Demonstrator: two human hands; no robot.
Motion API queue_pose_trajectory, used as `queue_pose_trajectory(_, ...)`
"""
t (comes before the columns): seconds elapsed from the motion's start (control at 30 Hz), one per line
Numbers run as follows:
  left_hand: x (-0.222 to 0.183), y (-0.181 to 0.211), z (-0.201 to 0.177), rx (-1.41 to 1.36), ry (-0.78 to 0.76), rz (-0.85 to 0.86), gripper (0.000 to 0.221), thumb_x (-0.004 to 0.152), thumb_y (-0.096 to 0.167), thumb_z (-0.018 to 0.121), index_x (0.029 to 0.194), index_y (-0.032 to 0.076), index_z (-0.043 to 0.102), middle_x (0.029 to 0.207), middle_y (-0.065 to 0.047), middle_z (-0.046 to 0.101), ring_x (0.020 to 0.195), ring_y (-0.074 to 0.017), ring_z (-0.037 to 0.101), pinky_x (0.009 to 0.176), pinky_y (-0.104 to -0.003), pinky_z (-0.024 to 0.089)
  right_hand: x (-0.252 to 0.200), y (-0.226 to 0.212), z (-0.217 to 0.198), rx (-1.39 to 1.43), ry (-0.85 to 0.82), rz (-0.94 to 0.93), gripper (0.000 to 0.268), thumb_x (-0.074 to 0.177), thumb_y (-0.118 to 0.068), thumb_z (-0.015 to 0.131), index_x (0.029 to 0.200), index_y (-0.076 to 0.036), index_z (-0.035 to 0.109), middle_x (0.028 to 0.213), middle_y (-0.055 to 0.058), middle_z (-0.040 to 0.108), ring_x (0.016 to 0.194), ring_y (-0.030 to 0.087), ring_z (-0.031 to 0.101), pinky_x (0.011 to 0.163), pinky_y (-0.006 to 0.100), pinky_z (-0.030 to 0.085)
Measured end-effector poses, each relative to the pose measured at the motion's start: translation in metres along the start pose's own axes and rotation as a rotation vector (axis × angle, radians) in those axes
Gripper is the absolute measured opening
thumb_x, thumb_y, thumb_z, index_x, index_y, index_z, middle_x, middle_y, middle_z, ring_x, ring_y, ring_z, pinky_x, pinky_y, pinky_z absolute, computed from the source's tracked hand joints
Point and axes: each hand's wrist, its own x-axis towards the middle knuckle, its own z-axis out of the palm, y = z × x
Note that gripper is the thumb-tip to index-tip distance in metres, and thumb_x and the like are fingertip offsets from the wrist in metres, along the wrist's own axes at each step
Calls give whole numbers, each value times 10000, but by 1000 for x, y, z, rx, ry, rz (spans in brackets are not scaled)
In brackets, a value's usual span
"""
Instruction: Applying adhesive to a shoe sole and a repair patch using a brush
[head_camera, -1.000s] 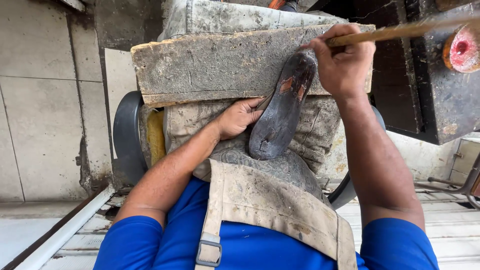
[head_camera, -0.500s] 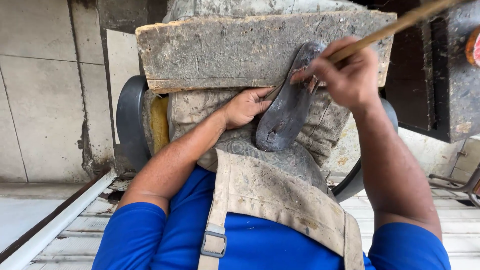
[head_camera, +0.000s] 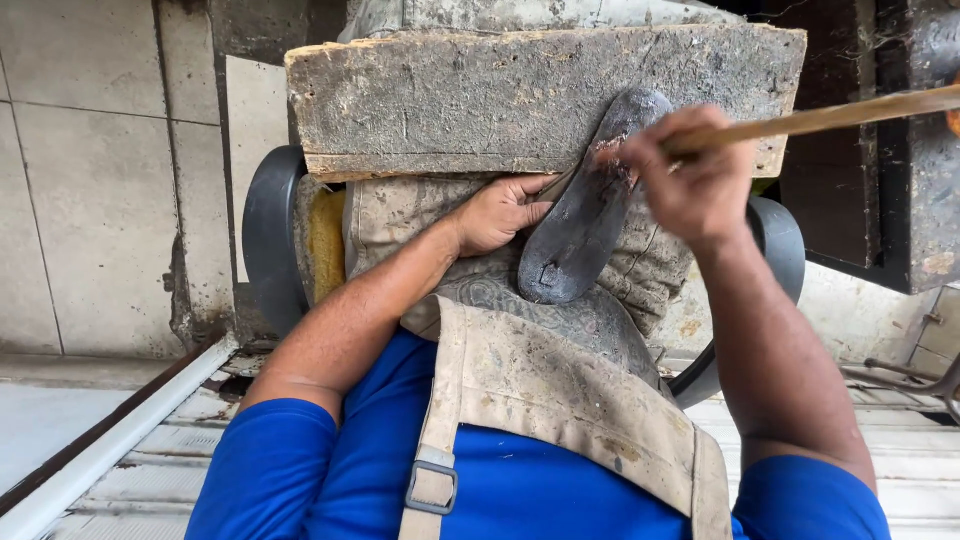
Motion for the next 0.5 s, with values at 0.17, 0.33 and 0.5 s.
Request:
queue_pose_trajectory(0.17, -2, 3, -2, -65, -41, -99, 526, 999, 156, 689, 1488, 50, 529, 1421, -36, 623, 1204, -111, 617, 1065, -286, 533, 13, 5, -10, 306, -143, 124, 202, 1041, 152, 572, 1030, -48, 546, 938, 113, 682, 778, 174, 719, 713, 262, 655)
queue_pose_trajectory(0.33, -8, 46, 26, 300, -38, 64, 569, 1002, 345, 650, 1465, 35, 535, 1476, -75, 584, 1329, -158, 556, 1166, -301, 448, 14, -22, -47, -1, -224, 302, 179, 918, 95, 600, 872, -71, 554, 883, 86, 640, 777, 168, 634, 623, 271, 549)
queue_pose_trajectory(0.5, -11, 100, 68, 712, 36, 193, 518, 1007, 424, 604, 1390, 75, 604, 1372, -60, 679, 1250, -156, 630, 1090, -291, 479, 36, -73, -63, 43, -279, 216, 136, 826, 40, 612, 874, -58, 531, 1395, 270, 627, 1268, 348, 657, 1121, 450, 502)
